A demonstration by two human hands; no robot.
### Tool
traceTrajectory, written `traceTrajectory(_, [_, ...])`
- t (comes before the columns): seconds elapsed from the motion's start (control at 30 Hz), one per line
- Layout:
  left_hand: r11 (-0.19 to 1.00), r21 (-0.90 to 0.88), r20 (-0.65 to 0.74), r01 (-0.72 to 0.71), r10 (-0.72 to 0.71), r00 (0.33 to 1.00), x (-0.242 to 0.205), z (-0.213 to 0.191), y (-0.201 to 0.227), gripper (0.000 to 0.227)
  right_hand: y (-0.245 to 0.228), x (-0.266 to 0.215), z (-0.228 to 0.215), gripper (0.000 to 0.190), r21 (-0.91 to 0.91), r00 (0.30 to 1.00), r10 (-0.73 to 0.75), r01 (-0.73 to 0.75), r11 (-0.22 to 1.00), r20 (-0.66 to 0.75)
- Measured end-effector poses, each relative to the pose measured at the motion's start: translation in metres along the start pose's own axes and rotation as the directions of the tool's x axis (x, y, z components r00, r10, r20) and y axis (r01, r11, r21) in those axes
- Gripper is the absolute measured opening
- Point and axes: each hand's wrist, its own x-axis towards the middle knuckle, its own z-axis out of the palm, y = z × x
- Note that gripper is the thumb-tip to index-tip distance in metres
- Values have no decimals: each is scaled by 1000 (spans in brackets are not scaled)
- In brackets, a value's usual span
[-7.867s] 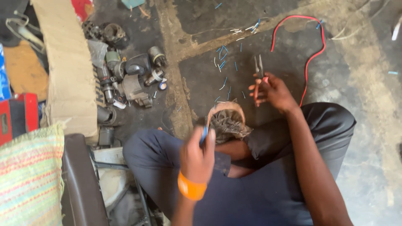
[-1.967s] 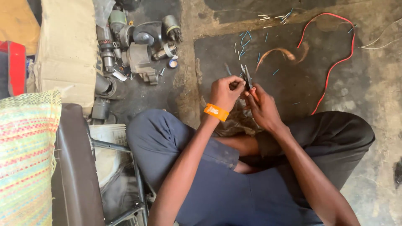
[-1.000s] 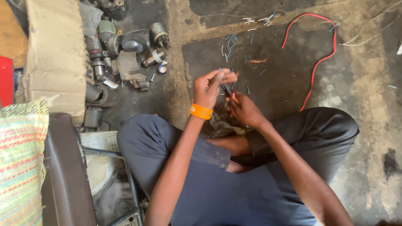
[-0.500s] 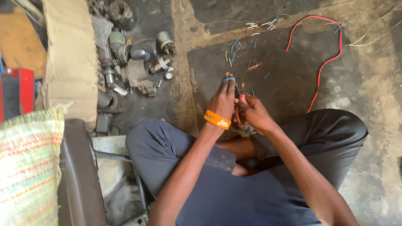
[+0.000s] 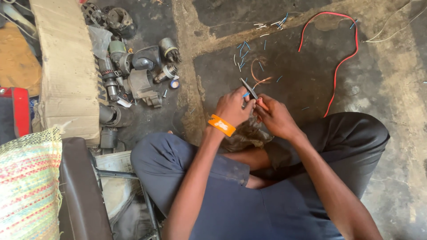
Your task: The person sits on the floor and uses pliers to strip insulation from multiple copper wires. They repeatedly grip the wire ends, cut the insulation, and pull it off to expose the copper strands, discarding the insulation pieces onto the floor.
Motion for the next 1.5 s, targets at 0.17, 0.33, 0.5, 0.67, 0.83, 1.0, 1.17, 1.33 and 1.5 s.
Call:
traceTrajectory(0.17, [985, -168, 25, 44, -40, 999, 3, -3, -4, 19, -3, -1, -2, 23, 14, 999, 32, -32, 999, 27])
traceTrajectory(0.33, [979, -200, -31, 48, -55, 998, -1, 7, -9, 20, -5, -3, -2, 21, 35, 999, 39, -40, 999, 29])
traceTrajectory(0.5, [983, -178, -115, 48, -69, 991, -4, 20, -17, 38, -8, -5, -3, 20, 30, 999, 34, -34, 999, 14])
traceTrajectory(0.67, [974, -203, -218, 101, -146, 965, -6, 32, -18, 49, -4, -2, 7, 22, 122, 991, 131, -127, 984, -26])
traceTrajectory(0.83, [972, -162, -293, 173, -214, 932, -7, 29, -14, 57, 12, 7, 10, 22, 279, 992, 125, -120, 953, -1])
traceTrajectory(1.0, [975, -24, -292, 223, -220, 931, -14, 18, -10, 59, 32, 18, 2, 18, 381, 987, 146, -112, 918, -62])
traceTrajectory(1.17, [960, 3, -281, 279, -267, 922, -22, 13, -8, 52, 52, 27, -8, 19, 298, 959, 220, -160, 941, -180])
traceTrajectory(1.33, [959, 81, -279, 271, -240, 930, -43, -6, -3, 44, 71, 37, -25, 20, 440, 956, 207, -98, 893, -209])
traceTrajectory(1.5, [943, -30, -82, 330, -332, 940, -85, -3, 39, 29, 77, 41, -29, 20, 397, 937, 206, -81, 914, -282])
